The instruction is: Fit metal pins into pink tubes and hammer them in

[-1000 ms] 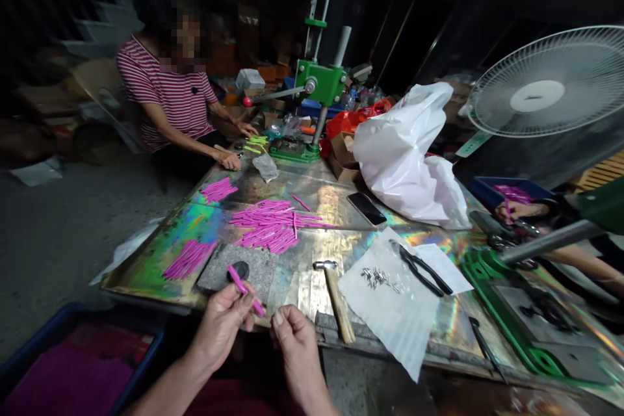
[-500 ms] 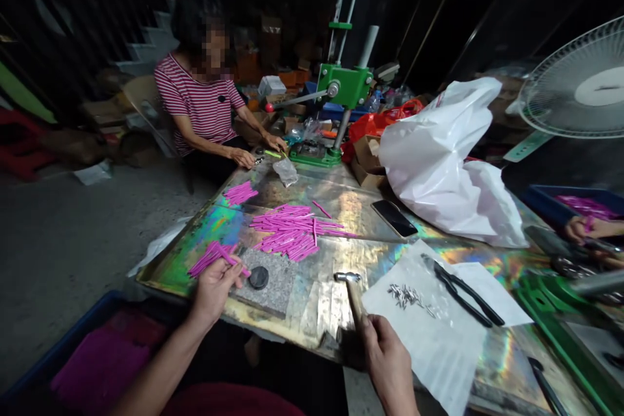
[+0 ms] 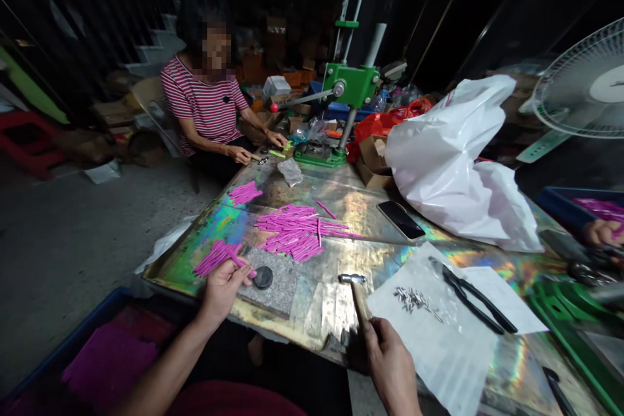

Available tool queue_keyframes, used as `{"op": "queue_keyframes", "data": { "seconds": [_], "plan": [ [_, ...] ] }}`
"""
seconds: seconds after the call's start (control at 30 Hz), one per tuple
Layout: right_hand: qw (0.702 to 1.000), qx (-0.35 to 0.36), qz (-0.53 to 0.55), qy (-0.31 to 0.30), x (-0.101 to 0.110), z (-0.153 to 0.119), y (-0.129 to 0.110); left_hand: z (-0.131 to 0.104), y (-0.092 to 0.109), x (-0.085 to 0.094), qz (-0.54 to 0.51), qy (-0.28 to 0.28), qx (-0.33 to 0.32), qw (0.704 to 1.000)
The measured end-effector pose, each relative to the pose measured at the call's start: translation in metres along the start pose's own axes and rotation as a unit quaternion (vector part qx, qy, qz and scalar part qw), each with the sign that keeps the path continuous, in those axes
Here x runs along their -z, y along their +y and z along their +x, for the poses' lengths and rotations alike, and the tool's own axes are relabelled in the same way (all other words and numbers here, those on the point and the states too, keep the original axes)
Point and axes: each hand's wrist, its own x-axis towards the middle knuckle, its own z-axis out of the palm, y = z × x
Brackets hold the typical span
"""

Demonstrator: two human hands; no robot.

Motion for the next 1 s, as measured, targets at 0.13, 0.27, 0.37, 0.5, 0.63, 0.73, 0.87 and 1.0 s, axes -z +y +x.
{"op": "queue_keyframes", "data": {
  "seconds": [0.13, 0.27, 0.37, 0.5, 0.63, 0.73, 0.87, 1.0],
  "plan": [
    [0.997, 0.03, -0.065, 0.026, -0.005, 0.002, 0.006, 0.0, -0.007, 0.002, 0.042, -0.021, -0.029, 0.998],
    [0.99, 0.054, -0.133, 0.003, -0.013, 0.006, 0.011, 0.0, -0.003, 0.005, 0.139, -0.088, -0.1, 0.981],
    [0.988, 0.037, -0.149, -0.035, -0.011, 0.013, 0.011, 0.001, 0.005, 0.006, 0.172, -0.141, -0.126, 0.967],
    [0.996, 0.0, -0.041, -0.074, 0.001, 0.022, 0.006, 0.004, 0.01, 0.006, 0.171, -0.155, -0.112, 0.967],
    [0.984, 0.019, 0.164, -0.068, 0.014, 0.01, -0.02, 0.005, 0.01, 0.005, 0.192, -0.163, -0.138, 0.958],
    [0.932, 0.033, 0.327, -0.154, 0.023, -0.008, -0.052, 0.004, 0.011, 0.006, 0.228, -0.171, -0.172, 0.943],
    [0.924, 0.118, 0.342, -0.121, 0.032, -0.022, -0.085, 0.004, 0.011, 0.007, 0.222, -0.173, -0.187, 0.941],
    [0.924, 0.268, 0.252, -0.101, 0.036, -0.02, -0.102, 0.003, 0.008, 0.007, 0.232, -0.169, -0.209, 0.935]
  ]
}}
